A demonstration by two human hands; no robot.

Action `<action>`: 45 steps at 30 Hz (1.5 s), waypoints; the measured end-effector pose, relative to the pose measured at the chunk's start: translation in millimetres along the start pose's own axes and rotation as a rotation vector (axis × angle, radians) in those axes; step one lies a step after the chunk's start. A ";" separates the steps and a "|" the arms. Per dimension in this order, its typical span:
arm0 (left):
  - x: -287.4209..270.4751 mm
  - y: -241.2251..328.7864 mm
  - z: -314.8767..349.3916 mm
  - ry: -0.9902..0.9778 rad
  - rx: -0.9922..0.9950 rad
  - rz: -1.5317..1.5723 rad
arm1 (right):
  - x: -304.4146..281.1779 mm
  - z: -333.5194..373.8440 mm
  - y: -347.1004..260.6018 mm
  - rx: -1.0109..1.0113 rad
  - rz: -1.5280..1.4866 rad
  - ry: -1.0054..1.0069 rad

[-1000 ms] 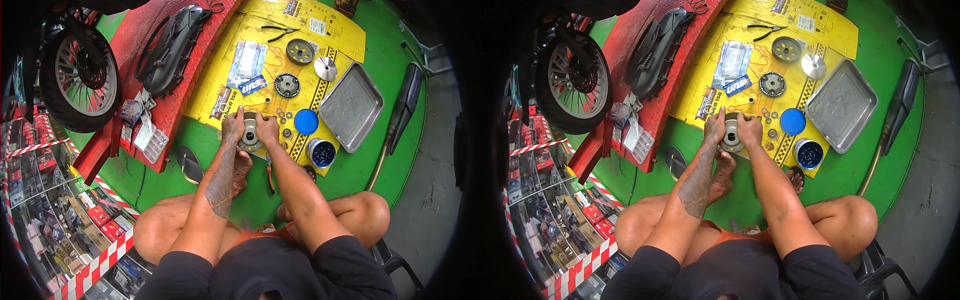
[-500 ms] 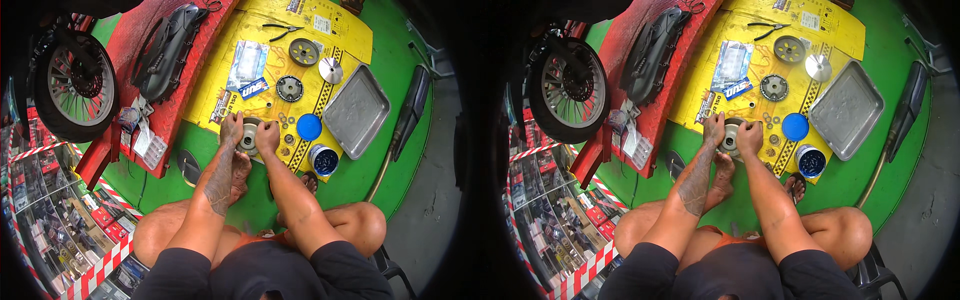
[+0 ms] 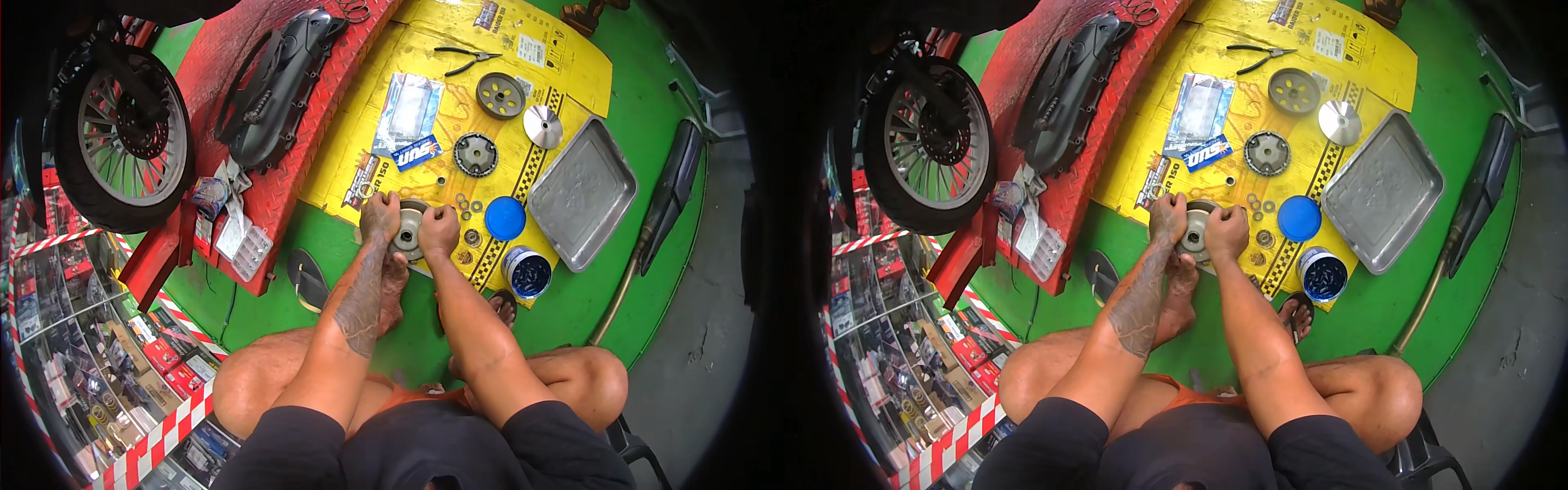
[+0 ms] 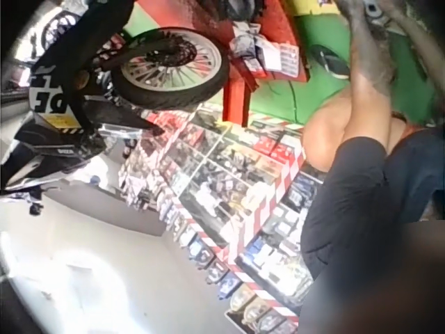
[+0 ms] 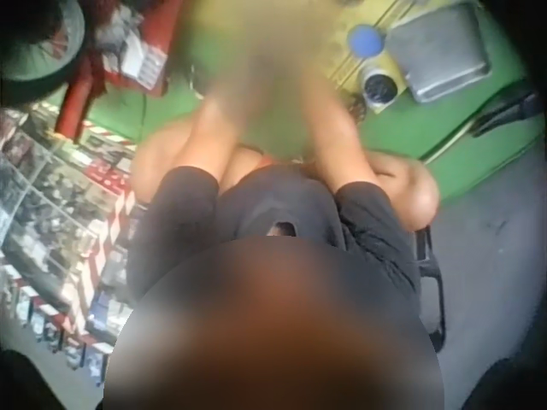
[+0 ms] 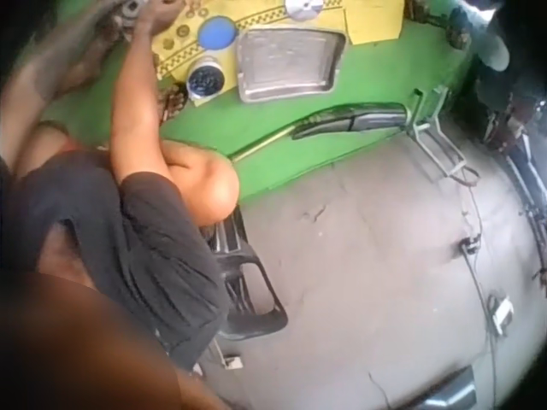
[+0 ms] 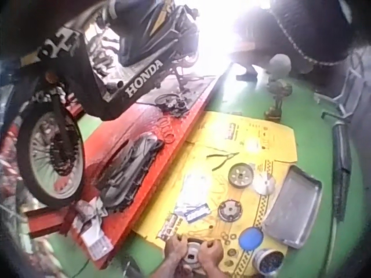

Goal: Assembling and inspecting internal motorcycle clutch or CVT components on a workbench.

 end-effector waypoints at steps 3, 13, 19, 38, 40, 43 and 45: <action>1.3 -2.6 1.3 0.023 0.021 0.030 | -0.2 0.5 0.9 -0.011 0.001 0.011; 0.7 2.0 -4.3 0.056 0.072 0.085 | 2.6 -3.6 -3.2 -0.073 -0.009 0.075; 4.1 -2.3 -4.9 0.059 0.094 0.063 | 3.3 -2.5 0.5 -0.089 -0.022 0.085; 13.7 -12.8 -21.7 0.109 0.133 0.084 | 4.5 -12.5 -11.4 -0.091 0.052 0.016; 17.5 -13.9 -15.1 0.083 0.107 0.092 | 1.6 -12.4 -20.3 -0.273 0.087 0.061; 10.6 -33.5 -8.8 0.063 0.067 0.020 | 17.7 -2.1 -54.0 -0.351 0.264 -0.247; 13.2 -33.9 -3.8 0.057 0.108 0.000 | 27.1 -4.8 -60.1 -0.456 0.448 -0.511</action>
Point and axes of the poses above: each hand's wrist, its own z-axis away from the middle knuckle, its own x-axis out of the palm, y = z × x, the point moved 5 cm from there along -z, towards the middle knuckle, and after that the axes turned 5 degrees about x, right-handed, at the moved point
